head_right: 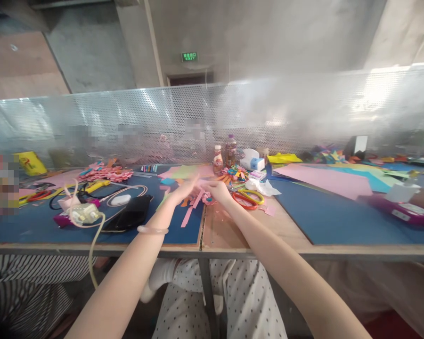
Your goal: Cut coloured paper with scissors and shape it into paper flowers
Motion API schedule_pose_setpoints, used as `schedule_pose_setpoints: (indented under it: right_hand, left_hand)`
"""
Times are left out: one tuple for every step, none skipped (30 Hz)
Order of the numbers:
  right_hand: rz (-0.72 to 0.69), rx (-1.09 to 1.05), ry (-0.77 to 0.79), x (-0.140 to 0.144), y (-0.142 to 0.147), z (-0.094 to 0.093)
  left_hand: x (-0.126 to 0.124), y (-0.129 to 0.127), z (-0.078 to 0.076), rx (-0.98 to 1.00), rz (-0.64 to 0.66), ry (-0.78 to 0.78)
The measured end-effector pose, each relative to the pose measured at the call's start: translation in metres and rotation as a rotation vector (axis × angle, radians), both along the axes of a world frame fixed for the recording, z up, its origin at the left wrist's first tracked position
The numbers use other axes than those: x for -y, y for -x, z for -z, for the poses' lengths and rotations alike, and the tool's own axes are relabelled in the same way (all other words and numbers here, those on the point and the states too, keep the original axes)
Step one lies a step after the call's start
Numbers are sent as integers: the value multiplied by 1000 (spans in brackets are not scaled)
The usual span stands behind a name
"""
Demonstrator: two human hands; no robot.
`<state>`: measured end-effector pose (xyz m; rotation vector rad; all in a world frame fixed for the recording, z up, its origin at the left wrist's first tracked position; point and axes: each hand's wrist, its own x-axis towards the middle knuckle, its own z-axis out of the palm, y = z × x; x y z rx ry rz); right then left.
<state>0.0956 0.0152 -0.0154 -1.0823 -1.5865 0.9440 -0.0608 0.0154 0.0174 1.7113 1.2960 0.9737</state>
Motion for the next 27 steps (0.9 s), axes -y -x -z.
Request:
schedule_pose_setpoints:
  right_hand:
    - [13,6,16,-2,-1,1]
    - [23,13,31,-4,-3,2]
    - [30,21,43,-5,-3,3]
    - [34,30,51,-6,-4,4]
    - [36,39,57,-8,-5,5]
    - [38,49,57,-9,-6,6]
    - [41,59,55,-10,-6,6]
    - [46,71,48,-12,-7,7]
    - [53,85,37,-13,-9,7]
    - [61,100,19,-15,-10,7]
    - [67,117,-6,-16,-12,7]
    - [73,137,-38,-17,-14,7]
    - [78,157,-76,-18,-16,6]
    - [82,178,-118,-18,-18,6]
    - [87,198,-161,-18,-19,5]
    - [92,217,-203,-18,-20,5]
    - [97,235,-242,-18,-21,4]
    - [102,252,-276,-18,-21,4]
    - [106,270,-306,-17,-21,4]
    - [109,287,-330,-17,-21,4]
    - [111,305,-349,-17,-20,5]
    - [112,322,-364,-17,-19,6]
    - [112,339,-376,-17,-19,6]
    - [110,356,-385,-17,-19,7]
    - [109,373,-394,-17,-18,7]
    - [107,389,-400,-17,-18,7]
    - [104,404,-407,-17,-18,7]
  left_hand:
    - [1,0,0,-20,63,8]
    - [2,0,1,-43,116,1]
    - [2,0,1,-64,156,-19]
    - [2,0,1,-62,176,-59]
    - [3,0,1,-57,190,-90]
    - [3,0,1,-53,202,-107]
    - [3,0,0,-46,208,-116]
    - [2,-1,0,-36,208,-125]
    - [2,-1,1,-26,201,-131]
    - [1,-2,1,-18,188,-134]
    - [0,-2,2,-15,173,-133]
    - [-1,-2,3,-14,160,-134]
    - [-2,-1,4,-14,149,-135]
    - [-3,-1,5,-15,142,-136]
    - [-3,-1,5,-15,137,-138]
    - [-4,-1,6,-13,136,-139]
    - [-4,-1,7,-9,138,-141]
    - [-4,-1,7,-4,144,-141]
    - [-4,-1,7,2,153,-141]
    - [-4,-2,7,8,163,-140]
    - [-3,-2,7,12,173,-138]
    - [-3,-3,6,15,183,-134]
    - [-3,-3,6,14,191,-129]
    - [-3,-3,6,10,197,-124]
    - [-3,-4,6,3,199,-120]
    - [-3,-4,6,-5,199,-117]
    - [-4,-4,6,-15,196,-116]
